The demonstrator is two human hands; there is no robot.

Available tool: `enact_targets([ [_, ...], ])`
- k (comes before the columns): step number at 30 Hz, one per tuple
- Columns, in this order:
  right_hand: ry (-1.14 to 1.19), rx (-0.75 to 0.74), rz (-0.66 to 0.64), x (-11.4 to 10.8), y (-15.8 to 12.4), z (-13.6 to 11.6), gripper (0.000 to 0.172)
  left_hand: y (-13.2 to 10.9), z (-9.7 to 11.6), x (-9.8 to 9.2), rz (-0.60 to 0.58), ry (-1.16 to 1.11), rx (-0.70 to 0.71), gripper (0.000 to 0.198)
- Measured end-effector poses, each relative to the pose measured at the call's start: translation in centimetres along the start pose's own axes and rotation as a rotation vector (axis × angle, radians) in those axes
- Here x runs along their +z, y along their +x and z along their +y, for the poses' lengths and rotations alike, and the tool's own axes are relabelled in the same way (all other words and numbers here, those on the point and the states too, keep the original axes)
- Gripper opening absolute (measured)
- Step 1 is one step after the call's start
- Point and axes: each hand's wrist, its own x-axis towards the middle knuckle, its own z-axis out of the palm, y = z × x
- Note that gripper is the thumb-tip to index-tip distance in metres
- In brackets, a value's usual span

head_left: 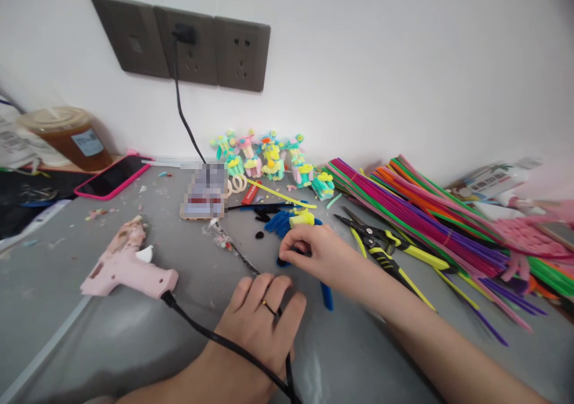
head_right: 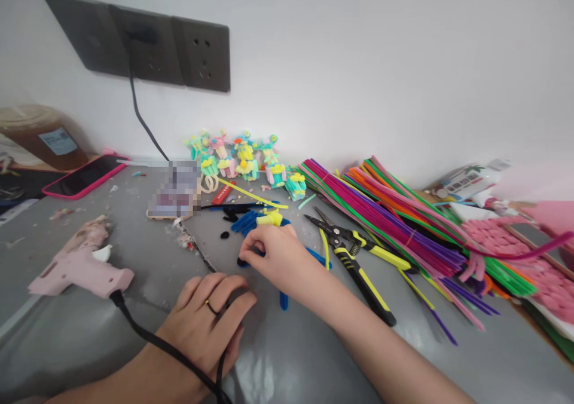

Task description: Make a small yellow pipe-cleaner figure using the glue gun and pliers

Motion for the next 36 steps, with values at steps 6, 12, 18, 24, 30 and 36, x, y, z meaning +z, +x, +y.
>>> enact_targets([
  [6, -0.091, 0.024, 0.017, 0.1, -0.1, -0.4, 0.010, 0.1, -0.1, 0.1, 0.001, 0.030, 0.007, 0.027],
  [12, -0.078, -0.038, 0.071, -0.2, -0.3, -0.1, 0.009, 0.1, 0.0, 0.0, -0.018, 0.023, -0.012, 0.024],
  [18, -0.021, -0.095, 0.312, -2.3, -1.3, 1.6, 0.009, 0.4, -1.1, 0.2, 0.080, 0.022, 0.025, 0.023],
  [24, 0.018, -0.053, 0.324, -2.9, -1.3, 2.5, 0.013, 1.2, -1.8, -0.3, 0.085, -0.001, 0.032, 0.025],
  [30, 0.042, -0.051, 0.358, -3.4, -1.4, 3.2, 0.010, 1.6, -1.9, -1.0, 0.063, -0.036, 0.048, 0.027],
  [36, 0.084, -0.098, 0.366, -3.4, -1.7, 4.5, 0.008, 1.4, -2.1, -0.7, 0.048, -0.021, 0.060, 0.027],
])
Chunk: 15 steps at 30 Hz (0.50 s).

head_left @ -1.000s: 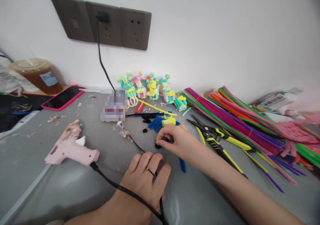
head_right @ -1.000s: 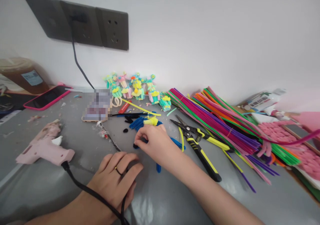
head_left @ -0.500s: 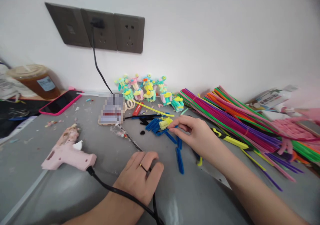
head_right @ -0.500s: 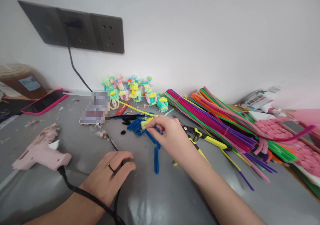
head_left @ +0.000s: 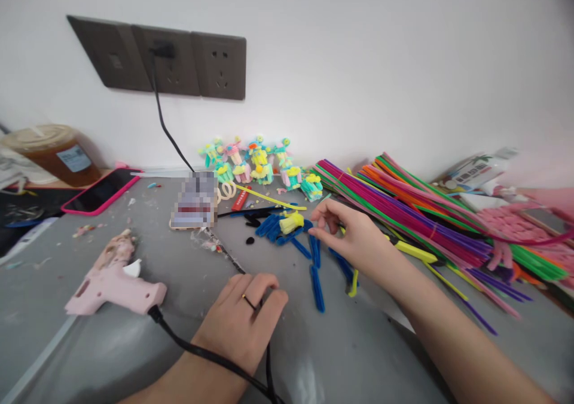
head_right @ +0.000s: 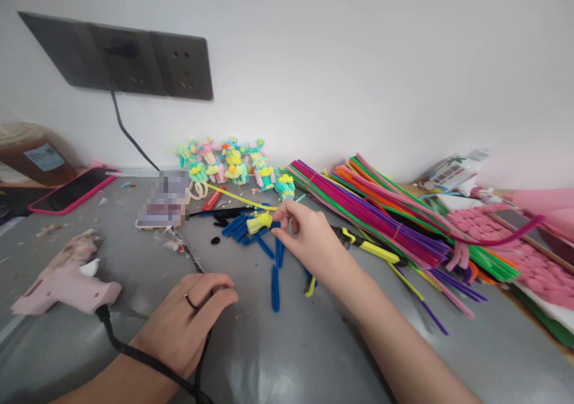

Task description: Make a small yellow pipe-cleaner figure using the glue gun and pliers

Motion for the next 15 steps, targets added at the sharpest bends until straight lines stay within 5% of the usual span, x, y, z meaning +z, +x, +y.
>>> enact_targets([
  [7, 0.028, 0.023, -0.052, 0.5, -0.3, 0.2, 0.013, 0.0, 0.0, -0.1, -0.040, -0.027, -0.007, 0.031],
  [15, -0.127, 0.037, 0.077, 2.8, 0.0, -1.2, 0.012, 0.1, 0.0, -0.2, -0.017, -0.052, 0.035, 0.030],
])
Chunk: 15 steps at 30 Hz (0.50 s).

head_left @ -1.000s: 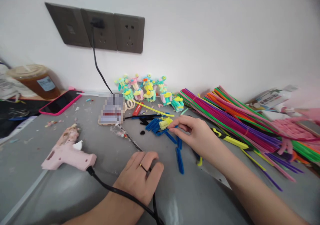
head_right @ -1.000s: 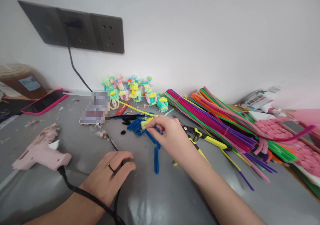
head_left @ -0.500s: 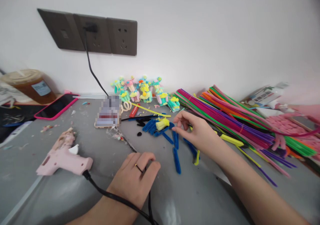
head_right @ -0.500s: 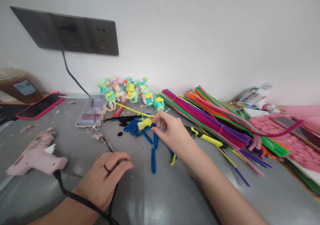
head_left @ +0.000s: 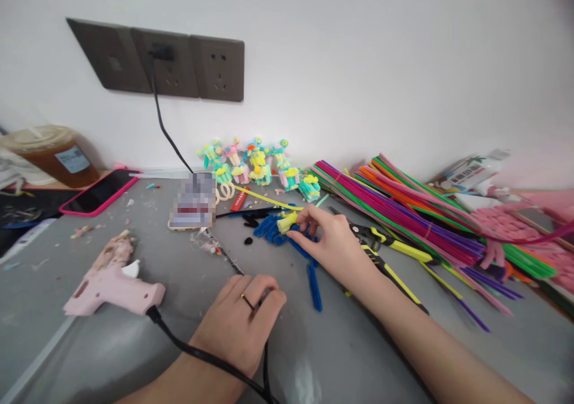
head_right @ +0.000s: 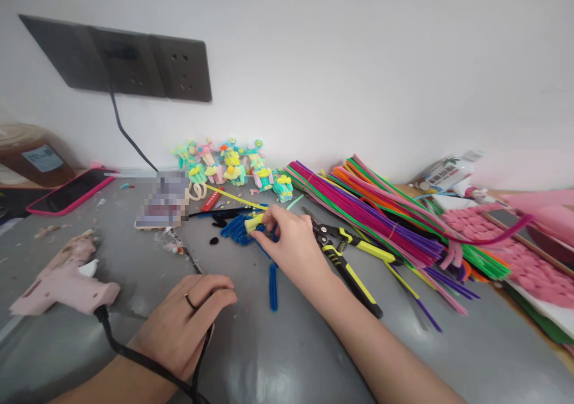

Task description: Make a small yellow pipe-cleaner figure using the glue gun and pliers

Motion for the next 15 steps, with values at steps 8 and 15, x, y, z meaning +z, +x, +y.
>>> enact_targets([
  [8, 0.140, -0.026, -0.037, -0.7, -0.4, 0.5, 0.014, 0.1, 0.1, -0.2, 0.002, -0.009, -0.004, 0.031],
  [15, 0.255, 0.048, -0.154, -1.7, -1.2, 0.7, 0.023, 0.2, 0.1, -0.5, 0.003, -0.034, 0.001, 0.028],
])
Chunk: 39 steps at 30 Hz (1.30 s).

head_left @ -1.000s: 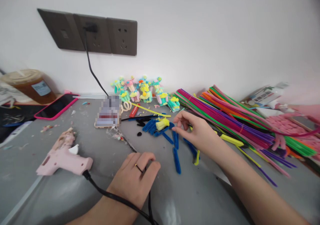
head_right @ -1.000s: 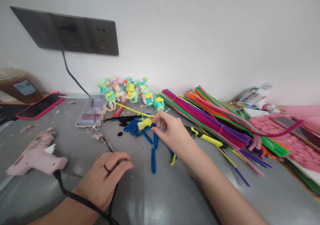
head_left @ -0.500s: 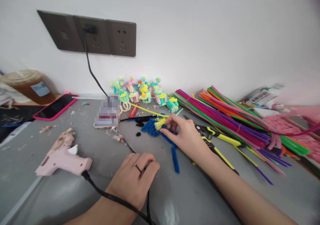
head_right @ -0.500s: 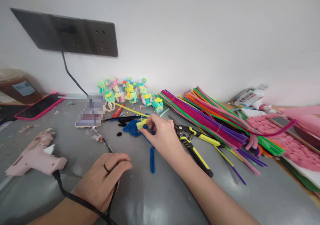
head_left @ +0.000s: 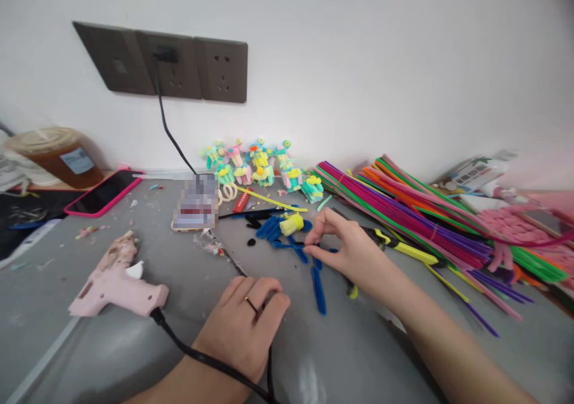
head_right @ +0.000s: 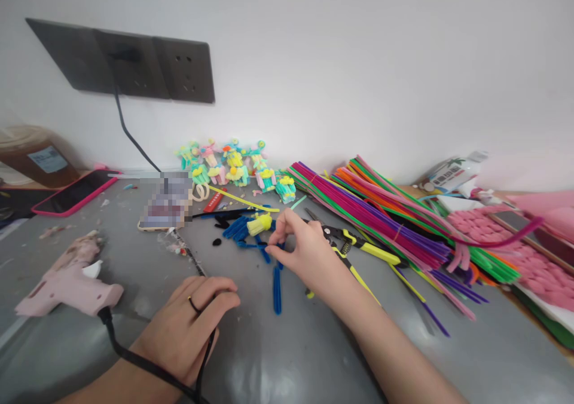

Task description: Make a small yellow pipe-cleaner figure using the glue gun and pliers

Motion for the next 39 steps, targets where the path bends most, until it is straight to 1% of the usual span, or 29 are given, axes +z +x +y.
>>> enact_targets([
  [3, 0.003, 0.004, -0.087, -0.7, -0.4, 0.3, 0.027, 0.0, 0.0, 0.1, 0.012, 0.000, -0.003, 0.028],
  [5, -0.024, -0.016, -0.111, -1.2, -0.6, 0.6, 0.030, -0.1, 0.0, 0.1, 0.015, 0.001, -0.007, 0.028],
  [10, -0.080, -0.036, -0.059, -1.6, -0.7, 1.2, 0.031, -0.1, 0.0, 0.1, -0.003, 0.004, 0.000, 0.027],
  [14, -0.024, -0.050, -0.051, -1.4, -0.4, 1.1, 0.023, -0.1, -0.1, 0.1, 0.015, 0.006, 0.008, 0.028],
  [16, 0.016, -0.078, -0.032, -1.6, -0.2, 1.4, 0.022, -0.1, -0.1, 0.2, 0.025, 0.000, 0.007, 0.029],
  [17, 0.053, -0.091, 0.011, -1.8, -0.1, 1.6, 0.025, -0.1, -0.2, 0.2, 0.028, -0.002, 0.007, 0.028],
  [18, 0.105, -0.099, 0.083, -2.0, 0.0, 1.9, 0.028, -0.1, -0.2, 0.2, 0.028, -0.002, 0.009, 0.028],
  [20, 0.234, -0.103, 0.302, -2.5, 0.3, 2.6, 0.035, -0.1, -0.3, 0.1, 0.024, -0.001, 0.016, 0.027],
  [22, 0.329, -0.108, 0.506, -3.1, 0.6, 3.2, 0.038, -0.2, -0.4, 0.0, 0.021, 0.000, 0.018, 0.027],
  [23, 0.339, -0.115, 0.562, -3.3, 0.7, 3.4, 0.038, -0.2, -0.4, 0.0, 0.020, 0.001, 0.019, 0.027],
  [25, 0.296, -0.129, 0.587, -3.5, 0.7, 3.4, 0.039, -0.2, -0.4, 0.0, 0.021, -0.002, 0.021, 0.027],
  [27, 0.205, -0.142, 0.549, -3.3, 0.6, 3.1, 0.039, -0.3, -0.4, 0.1, 0.028, -0.001, 0.021, 0.027],
  [29, 0.109, -0.166, 0.473, -2.7, 0.4, 2.6, 0.035, -0.3, -0.4, 0.2, 0.037, 0.003, 0.016, 0.027],
  [31, 0.016, -0.211, 0.348, -1.9, 0.0, 2.0, 0.025, -0.3, -0.4, 0.3, 0.041, 0.015, 0.000, 0.029],
  [33, -0.076, -0.275, 0.207, -1.2, -0.3, 1.6, 0.008, -0.3, -0.4, 0.4, 0.034, 0.020, -0.012, 0.030],
  [34, -0.117, -0.303, 0.145, -0.9, -0.3, 1.5, 0.007, -0.3, -0.5, 0.4, 0.030, 0.020, -0.016, 0.030],
  [36, -0.180, -0.339, 0.056, -0.7, -0.4, 1.5, 0.017, -0.2, -0.5, 0.4, 0.025, 0.011, -0.012, 0.029],
  [39, -0.232, -0.357, -0.002, -0.7, -0.3, 1.8, 0.017, -0.2, -0.5, 0.2, 0.028, -0.001, 0.002, 0.030],
])
